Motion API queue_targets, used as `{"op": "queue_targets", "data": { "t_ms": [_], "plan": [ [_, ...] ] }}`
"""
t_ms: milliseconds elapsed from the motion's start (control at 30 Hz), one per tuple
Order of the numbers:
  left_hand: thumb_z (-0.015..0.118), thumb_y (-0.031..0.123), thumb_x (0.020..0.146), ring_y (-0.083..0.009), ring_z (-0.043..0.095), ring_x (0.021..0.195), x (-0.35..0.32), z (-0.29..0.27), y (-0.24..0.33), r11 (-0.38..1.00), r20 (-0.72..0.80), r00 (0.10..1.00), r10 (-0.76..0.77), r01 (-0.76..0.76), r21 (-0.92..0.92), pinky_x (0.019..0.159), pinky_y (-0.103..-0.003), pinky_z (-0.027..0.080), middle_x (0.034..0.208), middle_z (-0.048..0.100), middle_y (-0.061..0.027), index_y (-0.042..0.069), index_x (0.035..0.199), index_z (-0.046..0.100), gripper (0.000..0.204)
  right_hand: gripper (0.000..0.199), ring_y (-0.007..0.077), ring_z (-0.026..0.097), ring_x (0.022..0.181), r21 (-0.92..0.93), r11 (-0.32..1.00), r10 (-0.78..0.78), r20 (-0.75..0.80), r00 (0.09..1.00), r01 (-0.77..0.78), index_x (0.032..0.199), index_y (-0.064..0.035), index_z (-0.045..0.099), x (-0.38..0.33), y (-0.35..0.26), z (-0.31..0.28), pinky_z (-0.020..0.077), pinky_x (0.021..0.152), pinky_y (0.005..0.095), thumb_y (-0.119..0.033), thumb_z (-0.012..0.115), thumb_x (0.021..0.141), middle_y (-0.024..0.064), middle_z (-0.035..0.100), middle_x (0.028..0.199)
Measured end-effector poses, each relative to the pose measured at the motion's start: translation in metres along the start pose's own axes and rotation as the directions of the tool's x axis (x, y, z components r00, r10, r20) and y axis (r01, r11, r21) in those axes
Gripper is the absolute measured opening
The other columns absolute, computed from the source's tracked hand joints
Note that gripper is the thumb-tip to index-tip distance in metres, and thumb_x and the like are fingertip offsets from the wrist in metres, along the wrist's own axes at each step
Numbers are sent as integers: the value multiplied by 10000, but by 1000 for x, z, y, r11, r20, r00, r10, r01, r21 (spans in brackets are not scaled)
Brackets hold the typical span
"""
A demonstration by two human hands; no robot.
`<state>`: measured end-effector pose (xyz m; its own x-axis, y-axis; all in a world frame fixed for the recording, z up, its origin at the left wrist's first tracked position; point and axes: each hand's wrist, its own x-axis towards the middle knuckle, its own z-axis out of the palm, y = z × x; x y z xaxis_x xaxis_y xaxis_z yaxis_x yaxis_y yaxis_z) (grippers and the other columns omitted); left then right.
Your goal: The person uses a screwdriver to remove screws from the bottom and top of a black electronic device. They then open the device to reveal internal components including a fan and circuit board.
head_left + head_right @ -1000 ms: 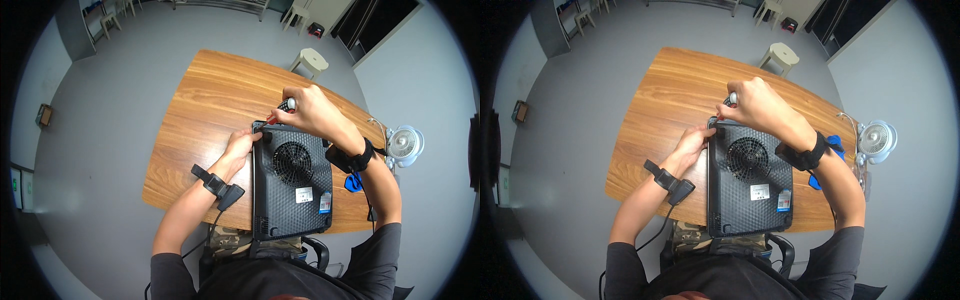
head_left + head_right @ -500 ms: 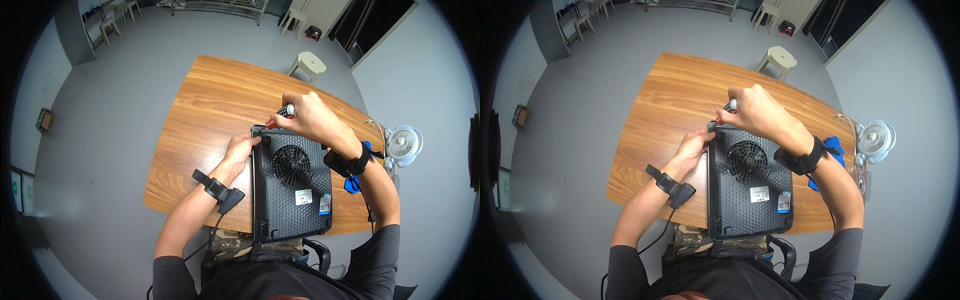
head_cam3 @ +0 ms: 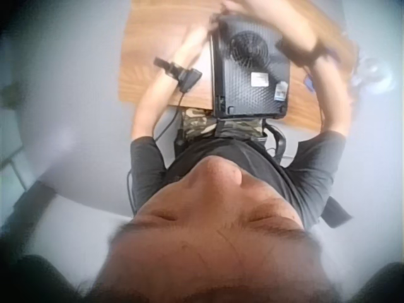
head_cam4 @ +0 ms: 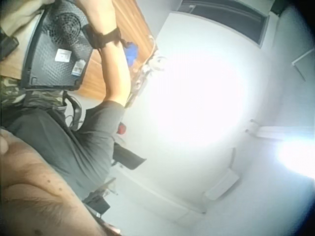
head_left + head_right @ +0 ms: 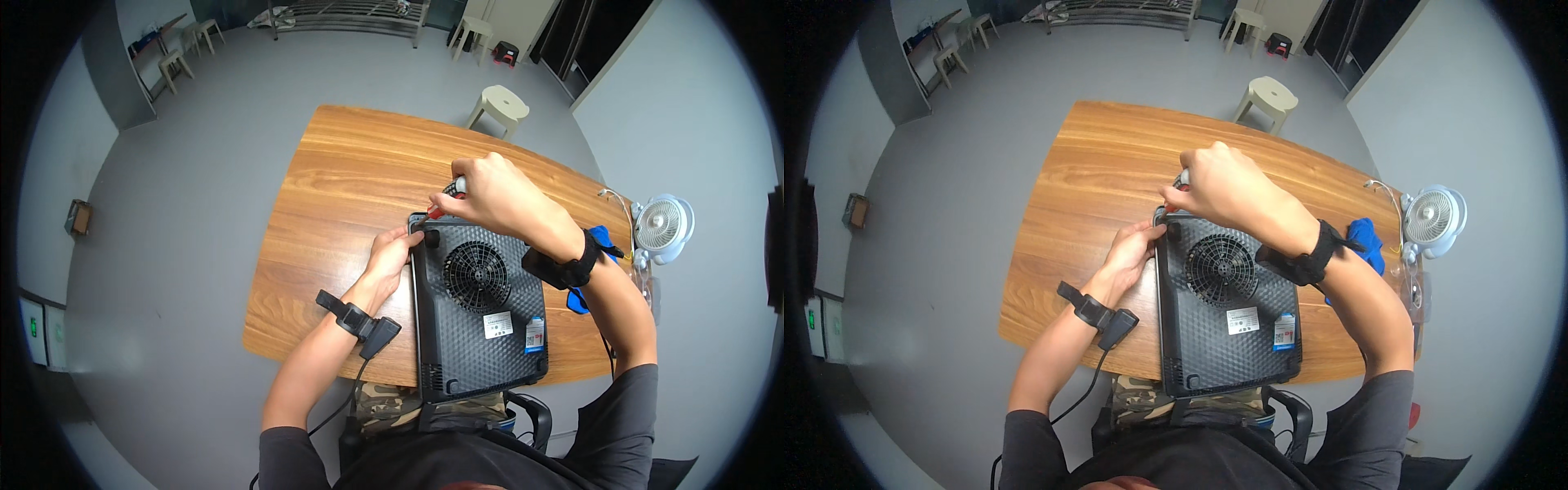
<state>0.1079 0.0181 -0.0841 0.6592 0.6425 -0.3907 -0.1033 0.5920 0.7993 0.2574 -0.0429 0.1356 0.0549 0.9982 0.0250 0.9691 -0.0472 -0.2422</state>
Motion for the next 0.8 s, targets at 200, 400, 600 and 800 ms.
{"op": "queue_targets", "data": {
  "t_ms": [200, 400, 600, 800],
  "plan": [
    [616, 86, 1008, -98, 634, 826, -2, 1, 1, 999, 20, 1000, -14, 15, -40, 767, -236, 480, 942, 728, 7, 67, 1065, 711, 113, 458, 412, 724, 697, -84, 995, 48, -35, 998, -51, 801, 41, 722, -1, -9, 5, 603, 678, 465, -406, 700, 899, 243, 699, 691],
    [618, 89, 1010, -121, 642, 877, -1, -2, 1, 998, 32, 999, -25, 27, -52, 815, -259, 491, 996, 729, -16, 60, 1074, 703, 110, 451, 422, 720, 798, -31, 982, -186, -66, 980, 184, 973, 61, 640, -7, 4, 8, 583, 706, 481, -368, 748, 883, 244, 711, 832],
    [618, 95, 1013, -131, 639, 901, -5, 0, 4, 997, 46, 998, -31, 34, -66, 842, -274, 485, 1012, 728, -22, 54, 1082, 702, 116, 390, 423, 709, 816, -54, 988, -145, -58, 988, 142, 985, 15, 619, -11, 6, 5, 573, 706, 482, -321, 773, 861, 221, 707, 868],
    [615, 94, 1014, -136, 640, 922, -5, 0, 4, 997, 49, 998, -31, 34, -70, 859, -277, 482, 1015, 728, -28, 47, 1104, 703, 135, 432, 430, 705, 773, -30, 970, -243, -63, 968, 241, 979, 11, 611, -8, 10, 3, 566, 692, 498, -384, 760, 889, 215, 700, 804]
  ]
}}
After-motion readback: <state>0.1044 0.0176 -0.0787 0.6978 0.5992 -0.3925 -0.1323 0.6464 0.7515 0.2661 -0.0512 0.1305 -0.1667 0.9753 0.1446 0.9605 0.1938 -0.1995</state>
